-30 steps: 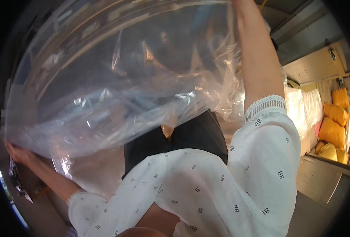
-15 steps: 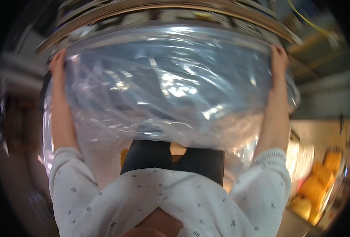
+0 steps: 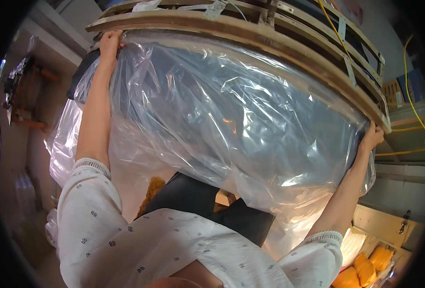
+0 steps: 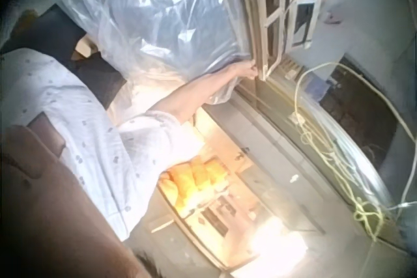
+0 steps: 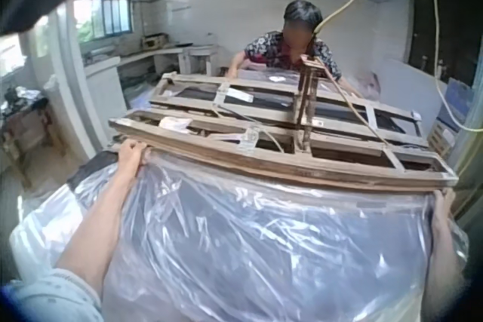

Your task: Wrapping a large piece of foam or a mattress into a protective plastic bag.

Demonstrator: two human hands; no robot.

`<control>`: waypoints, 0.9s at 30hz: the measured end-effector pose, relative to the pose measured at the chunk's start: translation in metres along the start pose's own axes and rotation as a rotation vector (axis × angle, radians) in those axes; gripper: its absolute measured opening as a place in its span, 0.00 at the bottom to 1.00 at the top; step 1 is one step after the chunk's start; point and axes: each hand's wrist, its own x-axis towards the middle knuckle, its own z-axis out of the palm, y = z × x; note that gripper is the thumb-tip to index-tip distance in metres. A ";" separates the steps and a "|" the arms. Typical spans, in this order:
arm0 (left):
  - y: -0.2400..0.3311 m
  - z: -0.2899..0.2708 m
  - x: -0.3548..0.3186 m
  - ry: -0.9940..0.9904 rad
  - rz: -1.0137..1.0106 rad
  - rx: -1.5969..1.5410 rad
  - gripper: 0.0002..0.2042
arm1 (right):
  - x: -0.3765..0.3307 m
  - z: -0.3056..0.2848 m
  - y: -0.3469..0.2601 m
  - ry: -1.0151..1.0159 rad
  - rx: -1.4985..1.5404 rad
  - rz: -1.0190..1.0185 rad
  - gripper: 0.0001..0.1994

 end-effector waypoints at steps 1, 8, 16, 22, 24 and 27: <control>-0.004 0.000 0.002 0.008 -0.009 -0.005 0.12 | 0.001 -0.002 0.002 -0.003 -0.001 -0.012 0.18; 0.001 -0.011 0.000 -0.046 -0.111 -0.352 0.13 | -0.021 -0.012 -0.045 0.013 0.322 0.090 0.20; -0.009 -0.018 -0.008 -0.074 -0.003 -0.092 0.12 | -0.024 -0.017 -0.040 0.175 0.075 -0.085 0.18; 0.076 -0.099 -0.023 -0.130 0.344 -0.146 0.13 | -0.097 -0.070 -0.102 0.088 0.740 0.296 0.11; 0.093 -0.128 -0.038 -0.071 0.230 -0.154 0.17 | -0.118 -0.071 -0.068 -0.175 1.186 0.509 0.10; 0.092 -0.237 -0.052 -0.068 0.114 -0.147 0.22 | -0.159 -0.080 -0.147 -0.280 1.057 0.436 0.17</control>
